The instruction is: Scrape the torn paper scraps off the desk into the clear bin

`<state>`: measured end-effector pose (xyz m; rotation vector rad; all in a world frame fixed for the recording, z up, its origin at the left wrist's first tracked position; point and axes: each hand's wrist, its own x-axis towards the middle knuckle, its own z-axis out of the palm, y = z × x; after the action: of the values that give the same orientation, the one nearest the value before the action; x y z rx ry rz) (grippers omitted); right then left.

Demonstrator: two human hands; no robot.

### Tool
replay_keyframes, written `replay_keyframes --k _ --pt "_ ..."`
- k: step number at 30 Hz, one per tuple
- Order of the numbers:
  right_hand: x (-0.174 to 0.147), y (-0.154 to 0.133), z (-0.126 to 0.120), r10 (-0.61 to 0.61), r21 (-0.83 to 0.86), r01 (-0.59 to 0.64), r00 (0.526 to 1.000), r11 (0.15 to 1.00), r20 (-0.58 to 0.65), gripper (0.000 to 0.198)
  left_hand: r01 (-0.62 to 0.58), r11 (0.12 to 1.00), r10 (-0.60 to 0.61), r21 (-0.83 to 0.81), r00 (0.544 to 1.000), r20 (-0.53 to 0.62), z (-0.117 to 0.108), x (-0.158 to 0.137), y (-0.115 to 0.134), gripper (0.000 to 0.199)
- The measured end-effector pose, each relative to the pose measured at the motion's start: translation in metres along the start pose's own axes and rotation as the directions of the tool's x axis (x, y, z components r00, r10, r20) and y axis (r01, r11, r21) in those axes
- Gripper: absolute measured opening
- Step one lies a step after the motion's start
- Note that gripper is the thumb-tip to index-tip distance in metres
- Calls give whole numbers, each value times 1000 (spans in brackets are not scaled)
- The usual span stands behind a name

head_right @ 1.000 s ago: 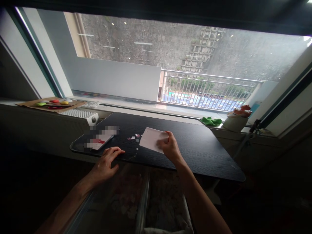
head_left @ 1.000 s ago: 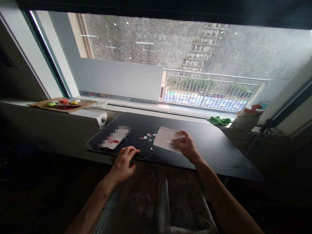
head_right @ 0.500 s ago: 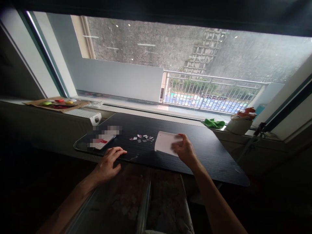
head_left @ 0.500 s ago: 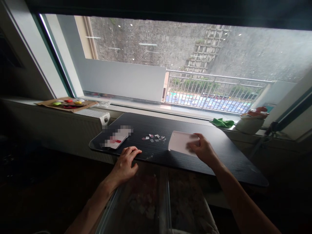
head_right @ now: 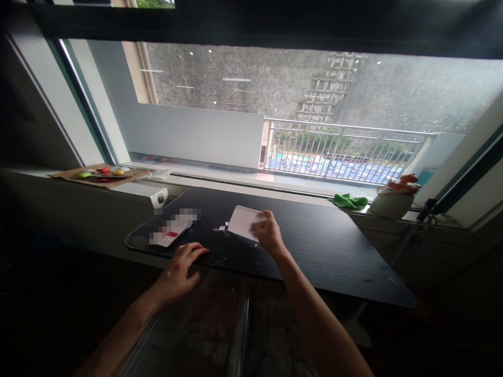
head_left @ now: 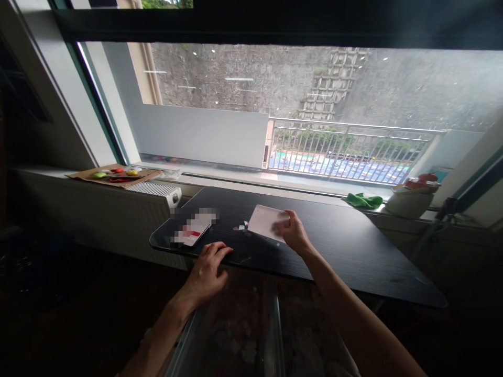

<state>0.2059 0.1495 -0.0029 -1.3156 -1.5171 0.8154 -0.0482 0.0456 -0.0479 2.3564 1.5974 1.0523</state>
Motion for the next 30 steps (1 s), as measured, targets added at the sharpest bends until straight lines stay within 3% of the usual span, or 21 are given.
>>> replay_keyframes --k 9,16,21,30 --pt "11 5 10 -30 -25 27 994 999 -104 44 -21 1000 21 7 1000 -24 3 -1 -2 50" --pt "-17 3 12 -41 -22 41 999 999 -11 46 -6 1000 6 -5 1000 -16 4 0 -4 52" --pt "-11 -9 14 -51 -19 50 996 999 -77 43 3 1000 -3 -13 1000 -9 3 -1 -3 52" --pt "-18 -10 21 -72 -31 71 997 997 -13 42 15 1000 -15 -6 1000 15 3 0 -2 53"
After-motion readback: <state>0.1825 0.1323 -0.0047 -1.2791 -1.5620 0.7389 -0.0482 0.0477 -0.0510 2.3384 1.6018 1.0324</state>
